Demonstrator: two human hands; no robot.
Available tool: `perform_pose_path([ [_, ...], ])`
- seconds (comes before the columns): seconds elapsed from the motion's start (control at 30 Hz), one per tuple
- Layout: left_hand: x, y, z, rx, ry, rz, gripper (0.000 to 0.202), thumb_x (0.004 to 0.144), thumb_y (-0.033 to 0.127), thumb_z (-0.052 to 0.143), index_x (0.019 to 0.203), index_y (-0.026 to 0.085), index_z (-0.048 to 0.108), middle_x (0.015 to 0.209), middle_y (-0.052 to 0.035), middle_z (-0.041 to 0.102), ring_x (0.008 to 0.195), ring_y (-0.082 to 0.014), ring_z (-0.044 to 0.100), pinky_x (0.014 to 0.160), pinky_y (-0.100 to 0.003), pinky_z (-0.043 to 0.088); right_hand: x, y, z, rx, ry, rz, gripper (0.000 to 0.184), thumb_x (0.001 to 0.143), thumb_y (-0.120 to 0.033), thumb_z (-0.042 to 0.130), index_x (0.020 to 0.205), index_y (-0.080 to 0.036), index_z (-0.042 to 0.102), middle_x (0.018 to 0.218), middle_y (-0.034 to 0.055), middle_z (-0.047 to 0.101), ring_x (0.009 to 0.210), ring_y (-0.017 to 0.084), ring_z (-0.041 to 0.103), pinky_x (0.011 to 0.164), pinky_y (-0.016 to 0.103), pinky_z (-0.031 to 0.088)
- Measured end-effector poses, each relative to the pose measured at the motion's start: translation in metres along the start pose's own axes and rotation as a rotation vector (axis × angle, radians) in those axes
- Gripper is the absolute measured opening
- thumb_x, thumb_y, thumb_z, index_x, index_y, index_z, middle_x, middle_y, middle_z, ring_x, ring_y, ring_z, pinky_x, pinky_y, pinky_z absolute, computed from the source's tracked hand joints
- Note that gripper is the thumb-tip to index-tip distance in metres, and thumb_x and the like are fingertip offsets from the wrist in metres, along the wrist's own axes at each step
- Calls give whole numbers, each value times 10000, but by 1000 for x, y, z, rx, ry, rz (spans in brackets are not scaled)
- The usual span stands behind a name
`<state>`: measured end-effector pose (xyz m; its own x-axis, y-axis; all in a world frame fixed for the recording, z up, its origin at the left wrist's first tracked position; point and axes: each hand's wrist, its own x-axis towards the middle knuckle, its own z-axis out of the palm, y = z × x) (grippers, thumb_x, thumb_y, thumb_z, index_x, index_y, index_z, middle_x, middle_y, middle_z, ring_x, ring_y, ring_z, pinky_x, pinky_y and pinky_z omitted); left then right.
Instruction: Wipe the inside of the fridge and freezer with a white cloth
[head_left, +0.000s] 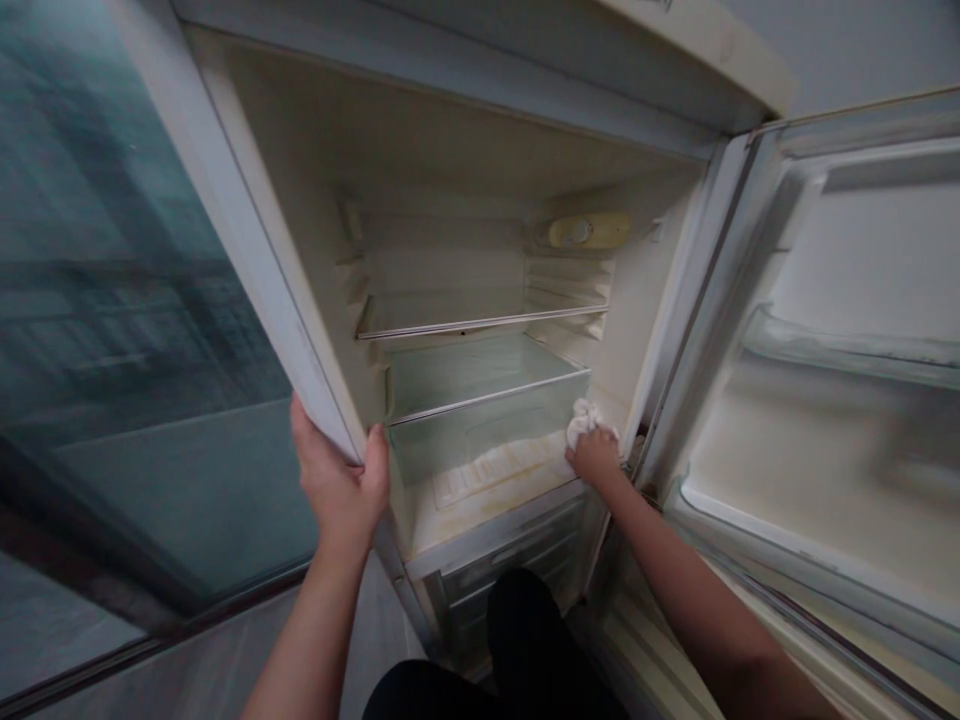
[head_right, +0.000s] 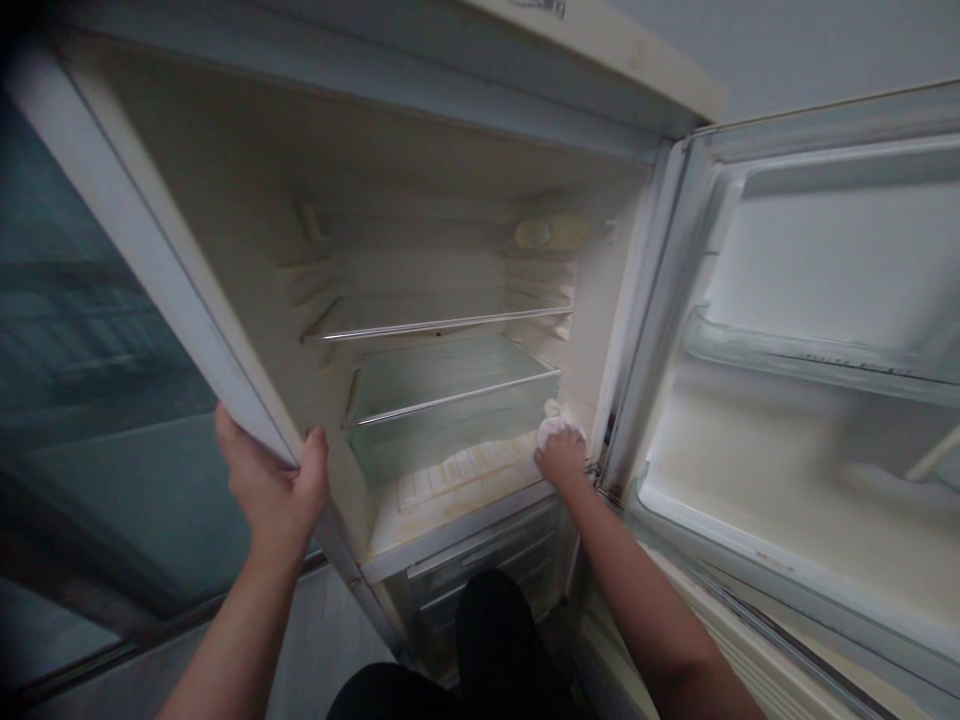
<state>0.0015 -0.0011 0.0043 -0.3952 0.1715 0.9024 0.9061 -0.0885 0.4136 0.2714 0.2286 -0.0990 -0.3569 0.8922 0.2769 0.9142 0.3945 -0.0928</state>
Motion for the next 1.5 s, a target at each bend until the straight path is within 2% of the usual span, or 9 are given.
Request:
perform_pose_path([
  [0.3,1,2,0,-5,-2,-32,905,820,318,690,1579,161,222,1591,-164,344,1454,-321,368,1218,-436,308,19,26,4,750,65,296,295,889,-378,533,1016,-134,640,1013,157,711,1065,295,664,967,440,496],
  [0.43,1,1,0,-3,4,-40,900,823,322,692,1577,155,230,1574,-165,372,1434,-327,398,1204,-446,330,49,25,-28,1070,225,353,462,984,-390,208,1103,-162,592,868,76,712,912,201,699,781,341,581],
  [0.63,1,-4,2,-14,2,-29,918,814,331,702,1578,157,224,1578,-182,364,1446,-332,384,1204,-457,326,87,10,-100,2212,555,363,339,911,-442,305,915,-240,578,769,22,657,818,174,667,778,357,580],
  [0.73,0,-7,2,-18,4,-19,933,809,324,711,1582,164,215,1575,-180,371,1445,-327,390,1205,-453,326,108,2,-135,2156,728,233,356,903,-445,274,889,-238,564,821,24,626,838,162,637,771,316,556],
  [0.87,-1,-9,2,-6,12,0,924,815,316,706,1583,160,217,1581,-180,359,1452,-322,379,1203,-447,328,113,-38,-156,1553,918,-94,260,844,-462,491,883,-218,572,898,27,605,911,170,577,878,327,509],
  [0.93,-1,-9,3,-2,17,5,911,823,314,699,1582,162,220,1578,-179,363,1453,-317,376,1200,-440,329,91,-82,-148,1326,807,-336,223,806,-407,592,912,-211,600,953,37,619,970,185,562,961,353,477],
  [1.07,-2,-9,3,-10,13,-14,904,831,324,689,1583,167,213,1572,-180,367,1442,-317,389,1192,-442,334,5,-196,-100,1371,405,-727,310,927,-403,488,1104,-194,632,1156,97,627,1125,211,571,1038,359,448],
  [1.17,-3,-12,2,-4,2,1,888,847,337,665,1589,186,200,1585,-163,354,1444,-303,388,1199,-425,321,-45,-261,-68,1595,233,-734,483,1008,-446,371,1408,-204,491,1409,105,534,1329,198,479,1161,347,358],
  [1.5,-3,-7,3,31,33,22,840,869,318,650,1576,161,225,1579,-178,363,1462,-281,369,1209,-395,299,-6,-308,-80,2058,-53,-554,726,906,-679,413,1477,-233,467,1567,4,416,1482,189,317,1273,392,162],
])
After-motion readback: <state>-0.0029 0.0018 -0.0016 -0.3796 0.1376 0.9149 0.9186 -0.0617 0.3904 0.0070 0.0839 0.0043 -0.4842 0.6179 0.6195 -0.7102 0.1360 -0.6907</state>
